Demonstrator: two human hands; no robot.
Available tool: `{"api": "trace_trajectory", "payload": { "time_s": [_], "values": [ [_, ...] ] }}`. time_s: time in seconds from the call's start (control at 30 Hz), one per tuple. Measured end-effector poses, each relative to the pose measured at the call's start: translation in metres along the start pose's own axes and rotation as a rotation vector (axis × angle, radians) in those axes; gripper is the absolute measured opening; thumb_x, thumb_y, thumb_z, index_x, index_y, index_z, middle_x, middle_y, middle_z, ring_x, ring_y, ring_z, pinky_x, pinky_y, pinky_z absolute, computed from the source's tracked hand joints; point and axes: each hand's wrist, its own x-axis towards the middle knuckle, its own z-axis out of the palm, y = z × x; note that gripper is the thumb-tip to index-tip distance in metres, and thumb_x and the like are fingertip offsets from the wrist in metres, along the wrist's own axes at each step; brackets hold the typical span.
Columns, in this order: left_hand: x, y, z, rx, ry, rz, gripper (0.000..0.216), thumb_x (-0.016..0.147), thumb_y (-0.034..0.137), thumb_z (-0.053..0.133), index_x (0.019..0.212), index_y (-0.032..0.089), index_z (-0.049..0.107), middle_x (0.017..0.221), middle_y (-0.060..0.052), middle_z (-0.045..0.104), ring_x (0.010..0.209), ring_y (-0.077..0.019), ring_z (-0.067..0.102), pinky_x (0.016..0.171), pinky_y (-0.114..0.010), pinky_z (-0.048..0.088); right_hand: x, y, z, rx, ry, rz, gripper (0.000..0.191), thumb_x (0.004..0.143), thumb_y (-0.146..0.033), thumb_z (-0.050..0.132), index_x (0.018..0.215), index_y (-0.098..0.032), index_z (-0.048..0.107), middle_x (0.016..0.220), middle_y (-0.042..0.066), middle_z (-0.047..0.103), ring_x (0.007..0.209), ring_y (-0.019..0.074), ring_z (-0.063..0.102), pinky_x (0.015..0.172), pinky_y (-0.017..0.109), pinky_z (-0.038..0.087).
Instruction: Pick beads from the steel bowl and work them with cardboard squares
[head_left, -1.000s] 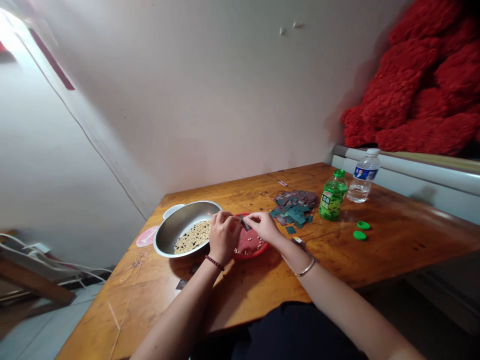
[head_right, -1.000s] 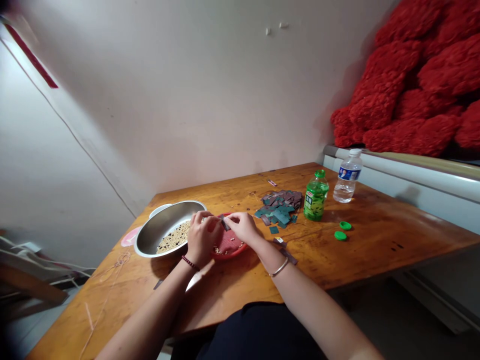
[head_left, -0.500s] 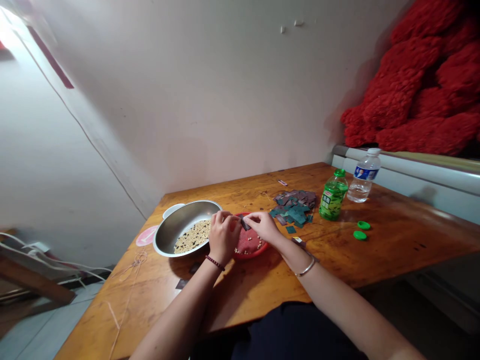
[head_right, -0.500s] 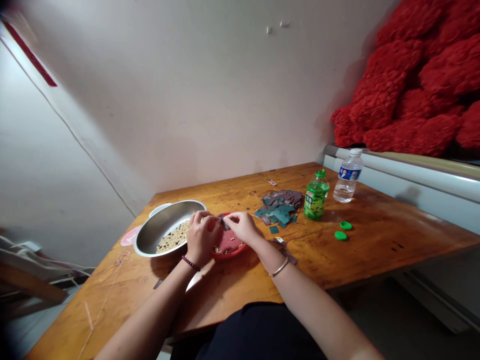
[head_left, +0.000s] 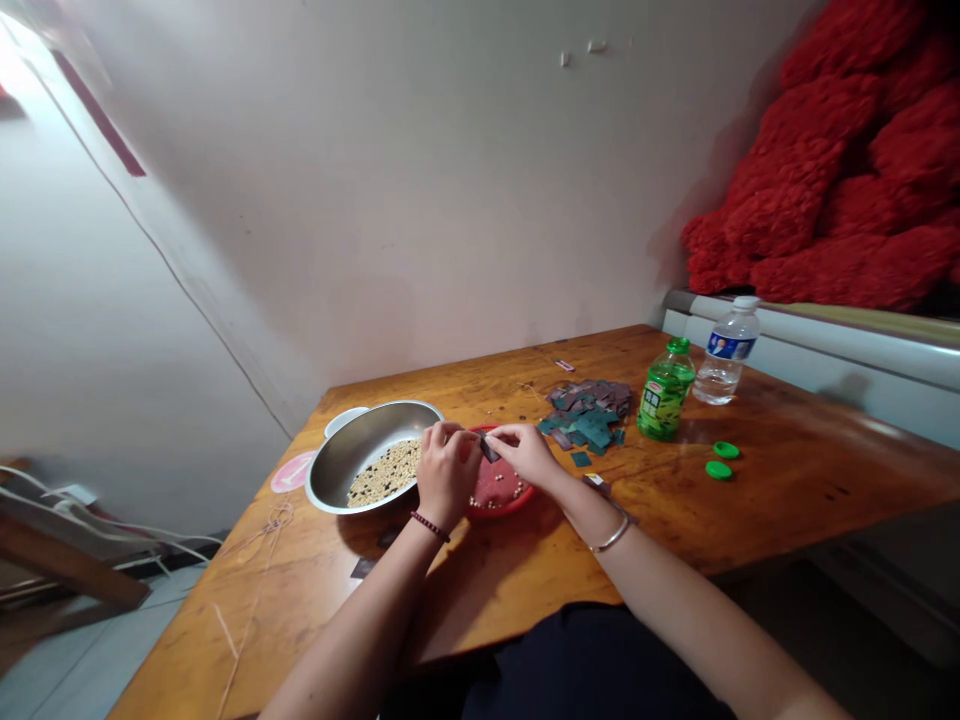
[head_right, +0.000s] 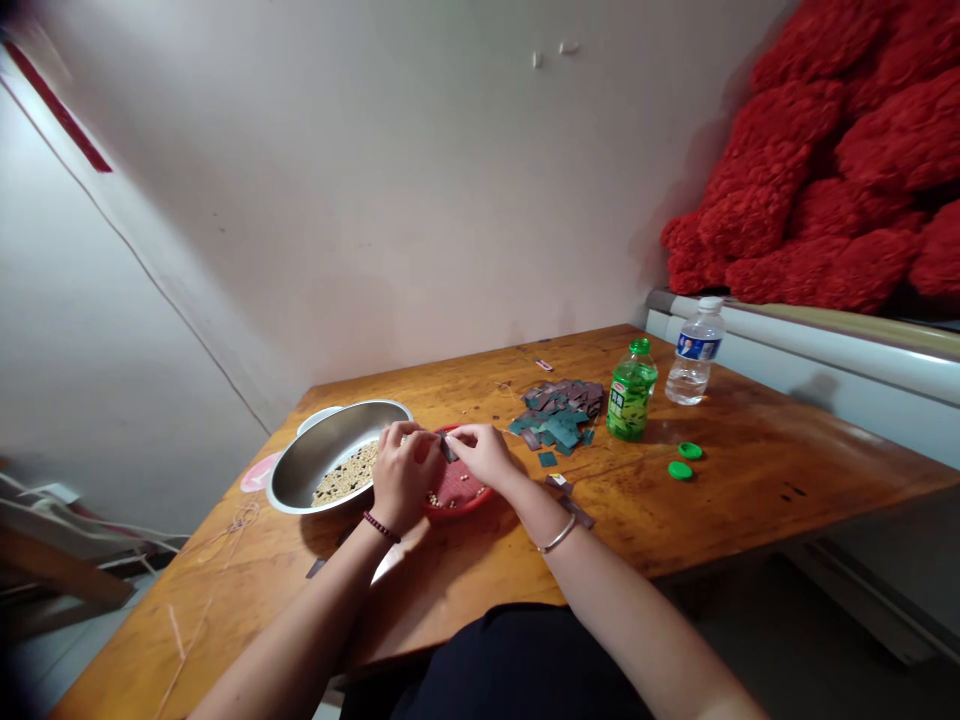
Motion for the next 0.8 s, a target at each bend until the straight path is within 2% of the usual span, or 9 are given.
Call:
{"api": "trace_trajectory", "payload": {
  "time_s": [0.2,0.8],
  "values": [
    [-0.0001,0.0006,0.0003,-0.016,-0.007,0.019,0.012,0.082,0.03,0.056,0.082,0.023,0.066,0.094,-0.005,0.057,0.094,-0.0188,0.048,0.082,-0.031,0.044,0.0005,0.0025,0.0012,0.031,0.012,0.002,0.023,0.077,-0.03,0.058,0.084,-0.012,0.071,0.078,0.009,0.072,0.069,0.0179,0.064,0.067,0.029,0.05],
    [-0.0004,-0.0016,0.0026,-0.01,-0.005,-0.007,0.014,0.082,0.031,0.056,0.082,0.022,0.066,0.094,-0.005,0.057,0.094,-0.0201,0.048,0.079,-0.032,0.044,-0.0003,0.0036,0.0011,-0.011,-0.033,-0.009,0.023,0.078,-0.028,0.055,0.084,-0.013,0.072,0.079,0.008,0.072,0.07,0.0181,0.065,0.067,0.029,0.051]
  ]
}}
